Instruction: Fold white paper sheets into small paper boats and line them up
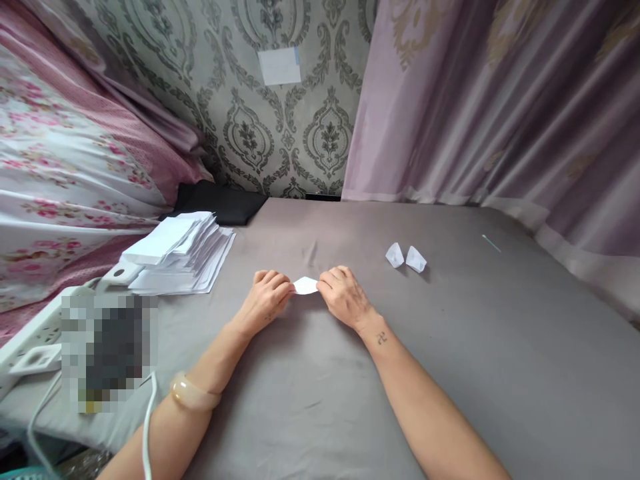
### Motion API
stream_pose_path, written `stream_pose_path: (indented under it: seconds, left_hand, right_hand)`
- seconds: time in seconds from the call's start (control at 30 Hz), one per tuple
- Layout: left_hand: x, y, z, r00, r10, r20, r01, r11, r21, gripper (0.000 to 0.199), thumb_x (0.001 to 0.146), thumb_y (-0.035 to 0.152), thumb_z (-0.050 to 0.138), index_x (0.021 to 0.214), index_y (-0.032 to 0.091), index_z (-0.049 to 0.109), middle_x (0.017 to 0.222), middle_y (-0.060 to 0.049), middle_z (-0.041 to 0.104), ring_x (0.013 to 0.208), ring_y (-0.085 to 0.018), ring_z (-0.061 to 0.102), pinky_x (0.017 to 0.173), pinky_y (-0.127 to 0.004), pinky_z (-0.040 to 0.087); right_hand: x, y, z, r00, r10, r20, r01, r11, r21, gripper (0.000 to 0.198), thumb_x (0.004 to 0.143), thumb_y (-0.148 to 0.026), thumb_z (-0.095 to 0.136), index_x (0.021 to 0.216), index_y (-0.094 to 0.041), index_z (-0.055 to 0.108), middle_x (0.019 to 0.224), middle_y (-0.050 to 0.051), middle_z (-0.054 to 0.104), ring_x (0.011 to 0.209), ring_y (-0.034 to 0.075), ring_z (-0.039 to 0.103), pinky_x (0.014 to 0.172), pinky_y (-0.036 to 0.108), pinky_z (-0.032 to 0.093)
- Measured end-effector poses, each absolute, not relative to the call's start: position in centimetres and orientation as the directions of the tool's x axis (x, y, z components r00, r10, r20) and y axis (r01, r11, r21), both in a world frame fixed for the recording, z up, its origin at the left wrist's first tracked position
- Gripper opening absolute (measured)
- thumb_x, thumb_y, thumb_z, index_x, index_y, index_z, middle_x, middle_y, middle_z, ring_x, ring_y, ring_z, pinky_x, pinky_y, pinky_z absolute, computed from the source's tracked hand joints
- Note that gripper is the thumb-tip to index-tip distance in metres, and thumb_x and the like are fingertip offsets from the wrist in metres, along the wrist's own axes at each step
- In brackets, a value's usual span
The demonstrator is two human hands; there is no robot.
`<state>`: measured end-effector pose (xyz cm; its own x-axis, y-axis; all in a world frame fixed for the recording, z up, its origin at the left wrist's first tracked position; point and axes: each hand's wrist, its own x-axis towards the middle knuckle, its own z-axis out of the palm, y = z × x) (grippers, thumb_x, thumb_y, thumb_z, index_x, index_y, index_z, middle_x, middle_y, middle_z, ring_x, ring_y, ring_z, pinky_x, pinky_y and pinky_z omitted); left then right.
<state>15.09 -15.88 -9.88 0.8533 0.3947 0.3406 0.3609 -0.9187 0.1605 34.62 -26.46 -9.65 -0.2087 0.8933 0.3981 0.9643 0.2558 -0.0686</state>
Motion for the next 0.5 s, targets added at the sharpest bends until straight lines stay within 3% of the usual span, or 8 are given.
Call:
stream_pose_path:
  seconds: [0.1, 0.3, 0.4, 0.5]
  left_hand:
    - [15.0, -15.9, -10.4, 0.868, 0.420, 0.265, 0.361, -0.900, 0.243, 0.027, 0.094, 0.030, 0.039, 0.088, 0.021, 0.065, 0.088, -0.006, 0.064, 0.086, -0.020, 0.052, 0.081, -0.036, 0.033]
    - [15.1, -15.4, -11.2, 0.673, 0.731, 0.109, 0.551, -0.594, 0.585, 0.019, 0.081, 0.036, 0.060, 0.079, 0.019, 0.069, 0.088, -0.006, 0.060, 0.087, -0.020, 0.053, 0.080, -0.034, 0.040]
    - [15.3, -15.4, -11.1, 0.601, 0.798, 0.037, 0.599, -0.481, 0.640, 0.019, 0.079, 0.035, 0.061, 0.076, 0.017, 0.069, 0.090, -0.008, 0.057, 0.087, -0.020, 0.053, 0.080, -0.034, 0.042]
    - [15.4, -15.5, -11.0, 0.583, 0.812, 0.029, 0.620, -0.468, 0.629, 0.018, 0.080, 0.031, 0.059, 0.074, 0.016, 0.068, 0.089, -0.008, 0.055, 0.088, -0.021, 0.052, 0.082, -0.035, 0.041]
  right_hand:
    - [34.5, -26.7, -10.3, -0.175, 0.924, 0.339, 0.954, 0.244, -0.172, 0.026, 0.092, -0.016, 0.039, 0.085, -0.019, 0.065, 0.090, 0.006, 0.062, 0.087, 0.018, 0.050, 0.082, 0.033, 0.039]
    - [34.9, -26.1, -11.4, 0.162, 0.956, 0.245, 0.820, 0.007, -0.572, 0.018, 0.086, -0.029, 0.054, 0.076, -0.021, 0.067, 0.102, 0.005, 0.060, 0.093, 0.017, 0.055, 0.084, 0.032, 0.044]
    - [35.0, -25.6, -11.6, 0.277, 0.948, 0.155, 0.744, -0.109, -0.660, 0.021, 0.083, -0.031, 0.055, 0.069, -0.020, 0.067, 0.105, 0.005, 0.059, 0.088, 0.016, 0.059, 0.081, 0.032, 0.046]
    - [34.9, -25.3, -11.6, 0.321, 0.939, 0.119, 0.710, -0.156, -0.687, 0.022, 0.081, -0.030, 0.056, 0.065, -0.019, 0.065, 0.105, 0.005, 0.059, 0.082, 0.014, 0.059, 0.081, 0.031, 0.045]
